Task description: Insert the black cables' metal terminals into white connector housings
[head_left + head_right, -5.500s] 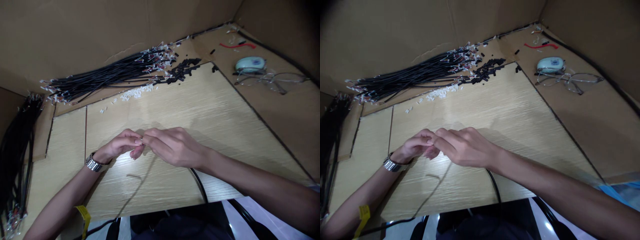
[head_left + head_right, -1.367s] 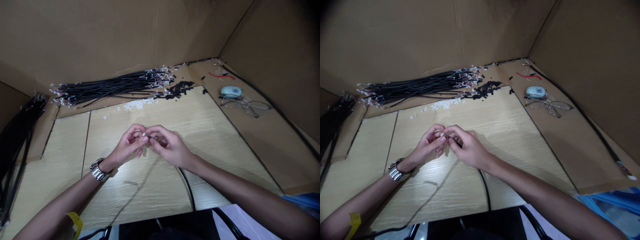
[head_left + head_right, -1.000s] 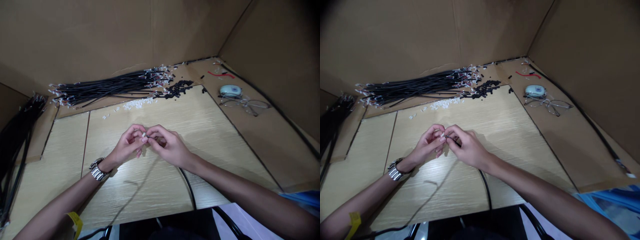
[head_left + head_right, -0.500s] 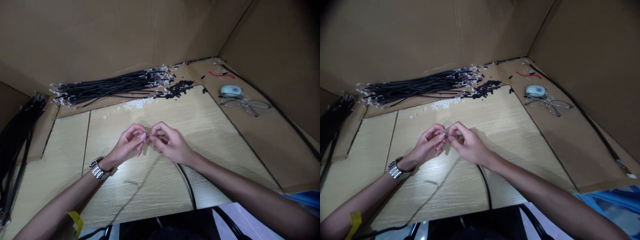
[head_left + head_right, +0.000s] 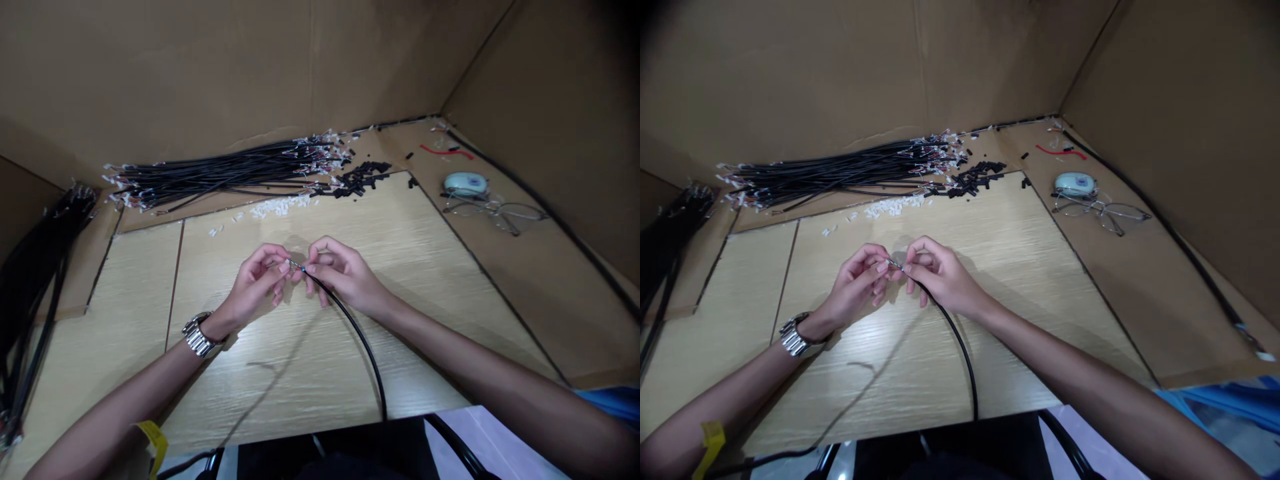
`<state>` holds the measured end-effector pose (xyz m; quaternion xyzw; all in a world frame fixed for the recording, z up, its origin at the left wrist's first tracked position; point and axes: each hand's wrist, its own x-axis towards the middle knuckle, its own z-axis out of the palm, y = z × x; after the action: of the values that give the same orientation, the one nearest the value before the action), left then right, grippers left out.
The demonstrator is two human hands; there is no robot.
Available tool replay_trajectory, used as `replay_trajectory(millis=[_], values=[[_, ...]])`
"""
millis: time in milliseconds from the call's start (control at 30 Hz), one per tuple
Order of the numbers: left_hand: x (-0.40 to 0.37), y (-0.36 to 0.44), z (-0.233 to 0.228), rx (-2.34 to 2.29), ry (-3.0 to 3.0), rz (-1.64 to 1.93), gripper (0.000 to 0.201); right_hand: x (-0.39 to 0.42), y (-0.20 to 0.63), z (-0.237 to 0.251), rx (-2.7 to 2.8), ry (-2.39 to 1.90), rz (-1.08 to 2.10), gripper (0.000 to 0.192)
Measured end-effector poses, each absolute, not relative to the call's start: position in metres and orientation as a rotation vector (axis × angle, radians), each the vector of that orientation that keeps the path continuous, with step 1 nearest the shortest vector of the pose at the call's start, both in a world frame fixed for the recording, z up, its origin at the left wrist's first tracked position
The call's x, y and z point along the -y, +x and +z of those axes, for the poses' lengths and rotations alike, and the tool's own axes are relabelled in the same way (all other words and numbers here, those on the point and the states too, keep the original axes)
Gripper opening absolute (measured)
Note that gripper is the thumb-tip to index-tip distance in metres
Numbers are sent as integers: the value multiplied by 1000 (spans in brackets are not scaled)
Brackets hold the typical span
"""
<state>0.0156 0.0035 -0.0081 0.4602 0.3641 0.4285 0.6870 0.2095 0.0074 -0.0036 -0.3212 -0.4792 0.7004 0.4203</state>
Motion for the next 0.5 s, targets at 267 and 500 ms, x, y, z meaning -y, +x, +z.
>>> replay_trajectory(millis=[267,500], values=[[-5,13,-10,-791,1044,926,25,-7,210,-2,1203,-793,1741,26],[-5,14,-10,-785,1068,958,34,-8,209,-7,1219,-843,1640,22]])
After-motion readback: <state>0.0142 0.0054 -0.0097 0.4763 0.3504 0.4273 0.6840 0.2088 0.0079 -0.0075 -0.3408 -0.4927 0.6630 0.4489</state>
